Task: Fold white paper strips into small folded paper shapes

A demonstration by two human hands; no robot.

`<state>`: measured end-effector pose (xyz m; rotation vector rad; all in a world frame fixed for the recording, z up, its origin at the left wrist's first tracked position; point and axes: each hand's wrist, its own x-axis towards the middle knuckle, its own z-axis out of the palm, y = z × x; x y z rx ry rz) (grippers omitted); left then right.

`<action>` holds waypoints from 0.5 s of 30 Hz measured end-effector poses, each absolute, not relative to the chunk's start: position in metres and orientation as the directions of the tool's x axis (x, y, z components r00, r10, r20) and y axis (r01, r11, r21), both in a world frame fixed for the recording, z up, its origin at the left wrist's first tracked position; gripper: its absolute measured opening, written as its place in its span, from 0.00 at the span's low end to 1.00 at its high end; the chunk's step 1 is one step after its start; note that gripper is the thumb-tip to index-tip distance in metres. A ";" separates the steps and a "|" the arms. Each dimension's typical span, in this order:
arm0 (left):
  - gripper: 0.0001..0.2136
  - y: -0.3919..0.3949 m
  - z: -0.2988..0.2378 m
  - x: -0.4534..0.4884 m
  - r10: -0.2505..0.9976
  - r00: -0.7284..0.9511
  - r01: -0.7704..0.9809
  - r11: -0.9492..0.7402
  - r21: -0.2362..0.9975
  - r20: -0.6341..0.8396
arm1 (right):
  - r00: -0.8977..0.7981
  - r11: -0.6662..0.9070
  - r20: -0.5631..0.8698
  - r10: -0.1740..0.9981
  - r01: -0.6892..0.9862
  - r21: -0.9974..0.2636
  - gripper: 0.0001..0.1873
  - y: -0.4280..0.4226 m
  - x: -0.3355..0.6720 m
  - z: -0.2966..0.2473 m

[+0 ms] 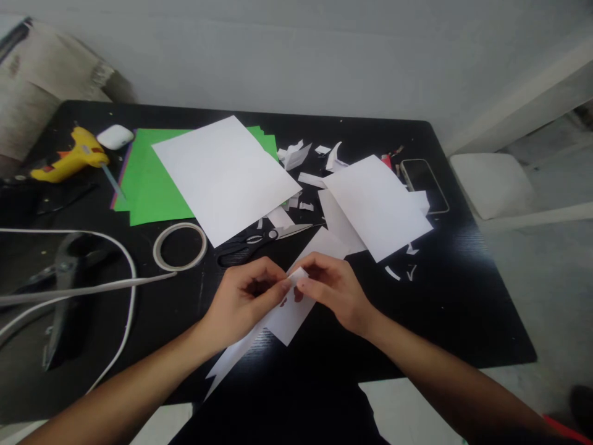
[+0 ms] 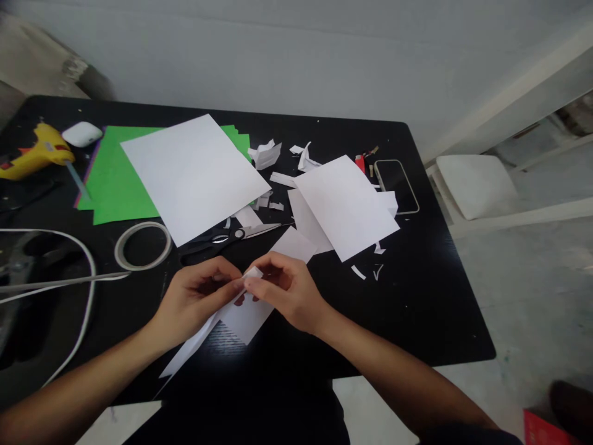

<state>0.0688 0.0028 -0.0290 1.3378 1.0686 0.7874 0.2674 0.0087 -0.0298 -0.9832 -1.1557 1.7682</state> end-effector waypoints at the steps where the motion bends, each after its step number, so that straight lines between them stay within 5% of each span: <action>1: 0.08 0.003 -0.029 0.069 0.925 0.354 0.136 0.098 0.986 -0.141 | -0.363 -0.268 -0.190 0.912 -0.178 -0.947 0.06 0.008 0.266 -0.030; 15: 0.09 0.002 -0.029 0.069 0.907 0.371 0.097 0.177 0.979 -0.201 | -0.365 -0.301 -0.235 0.901 -0.134 -0.944 0.14 0.010 0.268 -0.028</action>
